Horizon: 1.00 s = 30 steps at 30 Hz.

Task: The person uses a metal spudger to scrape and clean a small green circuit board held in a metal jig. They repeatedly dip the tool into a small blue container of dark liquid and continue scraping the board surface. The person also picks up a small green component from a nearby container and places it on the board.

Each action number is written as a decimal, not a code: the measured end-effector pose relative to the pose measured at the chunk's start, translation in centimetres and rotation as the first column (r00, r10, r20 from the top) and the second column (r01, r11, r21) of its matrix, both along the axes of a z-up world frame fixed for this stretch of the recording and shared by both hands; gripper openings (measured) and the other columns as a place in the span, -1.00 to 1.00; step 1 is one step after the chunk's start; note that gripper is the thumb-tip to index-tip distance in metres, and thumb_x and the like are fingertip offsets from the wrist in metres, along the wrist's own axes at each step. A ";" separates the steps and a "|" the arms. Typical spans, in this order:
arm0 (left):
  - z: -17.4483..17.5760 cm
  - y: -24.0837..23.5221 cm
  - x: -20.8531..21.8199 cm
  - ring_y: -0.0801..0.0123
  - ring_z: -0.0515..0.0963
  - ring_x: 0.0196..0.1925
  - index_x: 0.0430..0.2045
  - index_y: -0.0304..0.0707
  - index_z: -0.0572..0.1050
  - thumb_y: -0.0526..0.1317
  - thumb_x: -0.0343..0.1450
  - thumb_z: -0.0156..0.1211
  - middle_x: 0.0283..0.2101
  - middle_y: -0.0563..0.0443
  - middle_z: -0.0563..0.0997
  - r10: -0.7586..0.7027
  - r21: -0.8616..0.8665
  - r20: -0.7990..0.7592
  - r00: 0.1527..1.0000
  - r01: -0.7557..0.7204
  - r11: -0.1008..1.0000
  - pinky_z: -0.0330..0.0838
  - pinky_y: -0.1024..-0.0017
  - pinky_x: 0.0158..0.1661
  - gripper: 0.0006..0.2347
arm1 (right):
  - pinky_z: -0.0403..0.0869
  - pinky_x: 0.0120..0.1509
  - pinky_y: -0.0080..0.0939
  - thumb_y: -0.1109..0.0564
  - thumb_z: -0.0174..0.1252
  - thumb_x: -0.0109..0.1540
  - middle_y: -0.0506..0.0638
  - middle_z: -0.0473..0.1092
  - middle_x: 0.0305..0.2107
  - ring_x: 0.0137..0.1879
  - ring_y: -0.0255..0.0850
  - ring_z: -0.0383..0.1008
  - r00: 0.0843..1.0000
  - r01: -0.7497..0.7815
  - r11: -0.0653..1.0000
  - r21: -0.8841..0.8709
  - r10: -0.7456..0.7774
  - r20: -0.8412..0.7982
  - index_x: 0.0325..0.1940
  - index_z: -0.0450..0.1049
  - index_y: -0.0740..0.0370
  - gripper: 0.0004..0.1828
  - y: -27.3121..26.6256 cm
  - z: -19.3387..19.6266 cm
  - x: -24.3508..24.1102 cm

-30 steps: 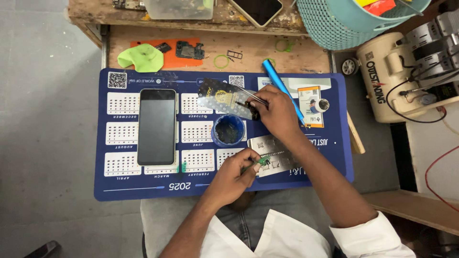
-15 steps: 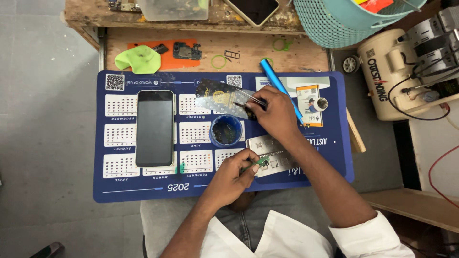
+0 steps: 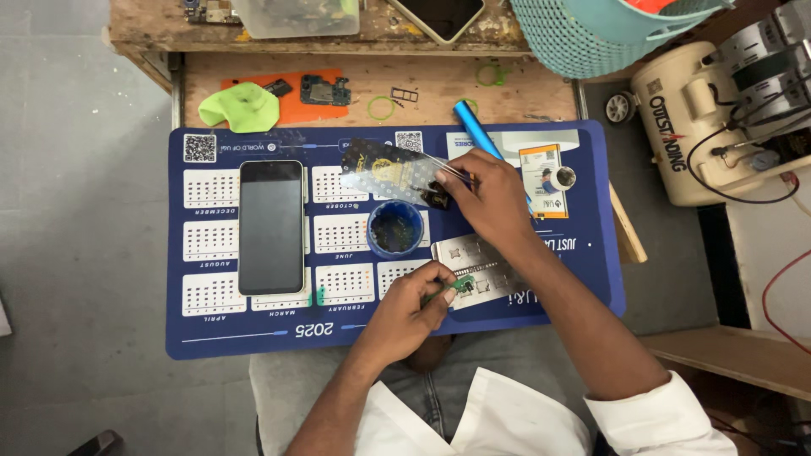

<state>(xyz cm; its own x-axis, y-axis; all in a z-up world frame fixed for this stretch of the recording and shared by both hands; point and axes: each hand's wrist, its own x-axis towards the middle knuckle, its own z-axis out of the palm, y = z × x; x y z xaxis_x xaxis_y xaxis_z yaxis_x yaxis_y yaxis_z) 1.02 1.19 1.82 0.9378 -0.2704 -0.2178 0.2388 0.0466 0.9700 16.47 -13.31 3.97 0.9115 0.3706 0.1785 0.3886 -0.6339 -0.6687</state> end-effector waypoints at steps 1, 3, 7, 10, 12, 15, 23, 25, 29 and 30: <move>0.0 0.0 0.0 0.62 0.35 -0.58 -0.18 -0.39 0.44 -0.36 0.50 0.08 -0.60 0.08 0.50 0.001 -0.011 -0.002 1.000 -0.001 1.000 0.23 0.52 -0.53 -0.91 | 0.35 -0.31 -0.22 0.18 0.33 0.25 0.01 0.44 -0.43 -0.41 -0.22 0.42 1.000 -0.024 0.998 0.056 0.024 0.001 -0.15 0.61 0.30 -0.85 -0.5 0.1 -0.1; 0.0 0.0 0.0 0.61 0.34 -0.57 -0.21 -0.40 0.43 -0.36 0.51 0.08 -0.60 0.07 0.49 -0.011 -0.016 -0.006 1.000 0.011 1.000 0.23 0.51 -0.52 -0.93 | 0.30 -0.35 -0.30 0.22 0.32 0.24 -0.04 0.44 -0.44 -0.44 -0.34 0.36 1.000 -0.024 0.990 0.136 0.026 -0.008 -0.11 0.62 0.29 -0.84 -1.9 0.3 -0.7; 0.0 0.4 -0.1 0.61 0.39 -0.56 -0.25 -0.40 0.42 -0.39 0.48 0.09 -0.58 0.09 0.51 -0.078 0.022 0.021 0.997 0.078 0.997 0.28 0.52 -0.50 -0.95 | 0.16 -0.40 -0.36 0.26 0.37 0.21 -0.07 0.43 -0.47 -0.45 -0.45 0.24 0.998 0.059 0.986 0.154 -0.052 -0.045 -0.16 0.67 0.25 -0.88 -6.0 0.8 -3.4; 0.1 0.4 -0.1 0.63 0.39 -0.54 -0.26 -0.39 0.42 -0.40 0.48 0.09 -0.57 0.10 0.51 -0.064 -0.002 0.031 0.998 0.064 0.998 0.28 0.53 -0.49 -0.96 | 0.13 -0.45 -0.36 0.29 0.35 0.18 -0.09 0.48 -0.43 -0.50 -0.45 0.19 0.991 0.106 0.988 0.113 -0.095 -0.098 -0.19 0.66 0.24 -0.88 -8.7 0.9 -6.3; 0.3 0.2 0.0 0.63 0.36 -0.54 -0.25 -0.39 0.42 -0.40 0.49 0.08 -0.58 0.10 0.50 -0.030 -0.033 0.016 0.999 0.031 0.999 0.24 0.53 -0.50 -0.97 | 0.18 -0.48 -0.35 0.29 0.34 0.16 -0.11 0.53 -0.38 -0.53 -0.43 0.23 0.982 0.116 0.991 0.069 -0.104 -0.157 -0.18 0.66 0.21 -0.84 -9.6 0.8 -8.2; 0.3 0.0 0.0 0.63 0.32 -0.56 -0.24 -0.39 0.42 -0.41 0.48 0.06 -0.59 0.10 0.48 0.003 -0.049 -0.022 1.000 -0.004 0.999 0.18 0.51 -0.53 -0.96 | 0.36 -0.42 -0.33 0.28 0.35 0.12 -0.14 0.53 -0.32 -0.44 -0.37 0.41 0.984 0.044 0.999 -0.013 -0.046 -0.172 -0.12 0.68 0.11 -0.75 -10.3 0.5 -10.8; 0.0 -0.2 0.2 0.64 0.32 -0.59 -0.24 -0.37 0.39 -0.39 0.50 0.05 -0.62 0.11 0.47 0.006 -0.042 -0.040 0.999 -0.008 0.999 0.19 0.53 -0.55 -0.96 | 0.55 -0.25 -0.20 0.23 0.37 0.05 -0.13 0.50 -0.24 -0.23 -0.22 0.62 0.996 -0.063 0.965 -0.256 0.077 0.046 -0.10 0.68 0.00 -0.66 -9.5 -1.1 -12.8; 0.1 -0.2 0.2 0.63 0.31 -0.59 -0.24 -0.37 0.40 -0.39 0.50 0.05 -0.62 0.11 0.46 0.000 -0.057 -0.055 0.998 -0.003 0.998 0.18 0.53 -0.55 -0.97 | 0.55 -0.26 -0.20 0.23 0.36 0.06 -0.13 0.49 -0.24 -0.26 -0.22 0.61 0.996 -0.067 0.965 -0.253 0.079 0.040 -0.12 0.67 0.02 -0.69 -9.4 -1.0 -12.7; 0.3 -0.2 0.2 0.63 0.31 -0.60 -0.25 -0.35 0.42 -0.38 0.50 0.04 -0.61 0.12 0.49 -0.009 -0.007 -0.061 0.998 0.008 1.000 0.16 0.52 -0.57 -0.96 | 0.55 -0.29 -0.17 0.24 0.34 0.06 -0.14 0.49 -0.26 -0.32 -0.16 0.58 0.992 -0.089 0.954 -0.285 0.112 0.064 -0.18 0.65 0.05 -0.74 -9.0 -0.6 -12.7; 0.4 -0.2 0.2 0.63 0.31 -0.60 -0.26 -0.35 0.42 -0.37 0.50 0.05 -0.62 0.12 0.48 -0.009 -0.001 -0.065 0.998 0.009 1.000 0.16 0.52 -0.57 -0.97 | 0.54 -0.29 -0.17 0.25 0.33 0.06 -0.14 0.48 -0.27 -0.32 -0.14 0.58 0.989 -0.097 0.953 -0.288 0.124 0.078 -0.20 0.63 0.06 -0.76 -9.0 -0.6 -12.7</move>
